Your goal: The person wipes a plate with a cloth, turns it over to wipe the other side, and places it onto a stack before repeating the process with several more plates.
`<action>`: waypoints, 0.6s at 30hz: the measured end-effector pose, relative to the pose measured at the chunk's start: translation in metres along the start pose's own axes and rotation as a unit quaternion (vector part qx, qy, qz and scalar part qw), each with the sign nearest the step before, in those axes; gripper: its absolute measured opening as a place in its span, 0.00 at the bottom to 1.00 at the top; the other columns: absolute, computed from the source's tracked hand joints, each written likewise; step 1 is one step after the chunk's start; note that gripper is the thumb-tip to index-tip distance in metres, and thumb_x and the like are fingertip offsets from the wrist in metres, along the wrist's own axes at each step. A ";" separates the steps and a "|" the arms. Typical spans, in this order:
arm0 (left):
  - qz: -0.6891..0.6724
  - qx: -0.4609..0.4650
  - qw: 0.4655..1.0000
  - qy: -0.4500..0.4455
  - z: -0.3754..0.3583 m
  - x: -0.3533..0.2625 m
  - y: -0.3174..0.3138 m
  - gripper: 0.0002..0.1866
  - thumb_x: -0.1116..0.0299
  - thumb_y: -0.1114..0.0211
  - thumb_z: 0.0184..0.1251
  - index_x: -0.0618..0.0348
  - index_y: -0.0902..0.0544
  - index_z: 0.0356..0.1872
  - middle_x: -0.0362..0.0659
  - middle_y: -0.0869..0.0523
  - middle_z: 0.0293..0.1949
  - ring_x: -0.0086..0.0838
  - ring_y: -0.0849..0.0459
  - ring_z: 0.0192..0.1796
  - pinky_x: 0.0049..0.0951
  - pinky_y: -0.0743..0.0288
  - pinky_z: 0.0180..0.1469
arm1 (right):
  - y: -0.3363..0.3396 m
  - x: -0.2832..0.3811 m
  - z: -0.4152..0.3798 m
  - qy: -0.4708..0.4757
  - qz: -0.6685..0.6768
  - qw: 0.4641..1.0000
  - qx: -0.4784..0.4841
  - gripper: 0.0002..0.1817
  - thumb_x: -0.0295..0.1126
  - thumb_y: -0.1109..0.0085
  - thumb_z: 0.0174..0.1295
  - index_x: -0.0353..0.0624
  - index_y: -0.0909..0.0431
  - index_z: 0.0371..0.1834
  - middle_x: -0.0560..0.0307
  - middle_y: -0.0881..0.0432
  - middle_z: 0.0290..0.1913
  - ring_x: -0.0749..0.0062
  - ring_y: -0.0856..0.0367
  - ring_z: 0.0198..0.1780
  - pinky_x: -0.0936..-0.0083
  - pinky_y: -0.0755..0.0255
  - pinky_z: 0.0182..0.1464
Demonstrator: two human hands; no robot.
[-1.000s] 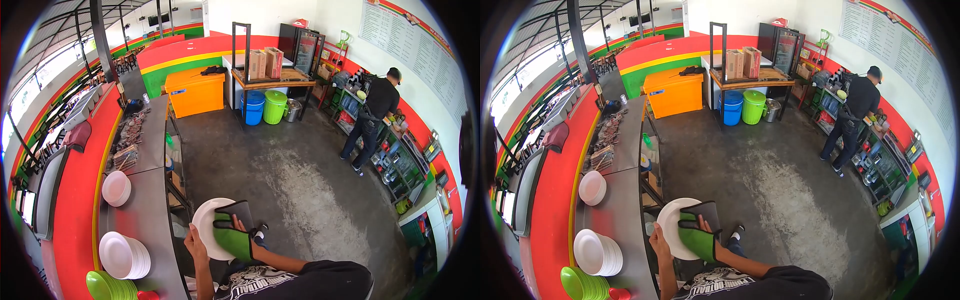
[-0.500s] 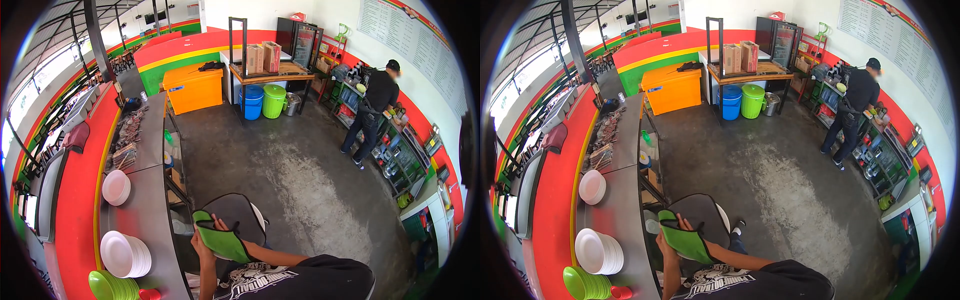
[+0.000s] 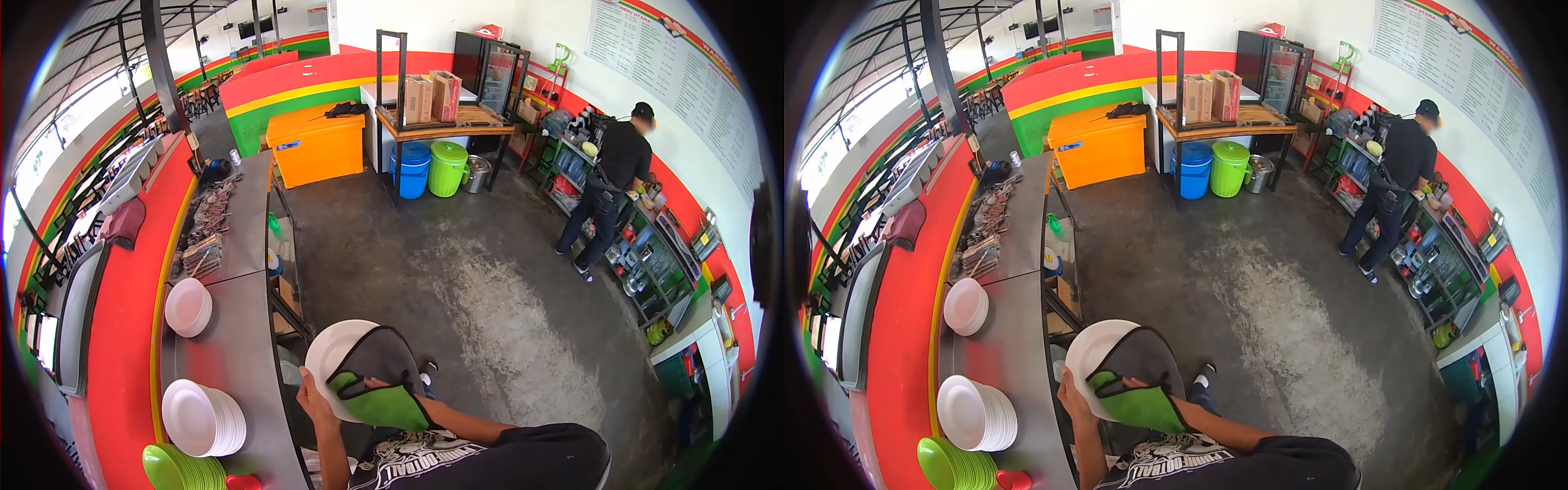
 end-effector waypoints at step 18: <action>0.039 0.093 0.994 0.050 0.007 -0.025 0.004 0.27 0.48 0.43 0.77 0.69 0.15 0.44 0.44 0.11 0.36 0.23 0.14 0.33 0.25 0.20 0.36 | 0.035 -0.049 -0.016 -0.143 0.090 0.957 -0.236 0.30 0.35 0.40 0.61 0.39 0.30 0.68 0.39 0.39 0.74 0.44 0.49 0.79 0.53 0.53 0.78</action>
Point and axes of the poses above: each hand's wrist, its own z-axis towards the middle knuckle, its own y-axis out of the back of the hand, x = y × z, the point moved 4 cm from there along z, towards the middle knuckle
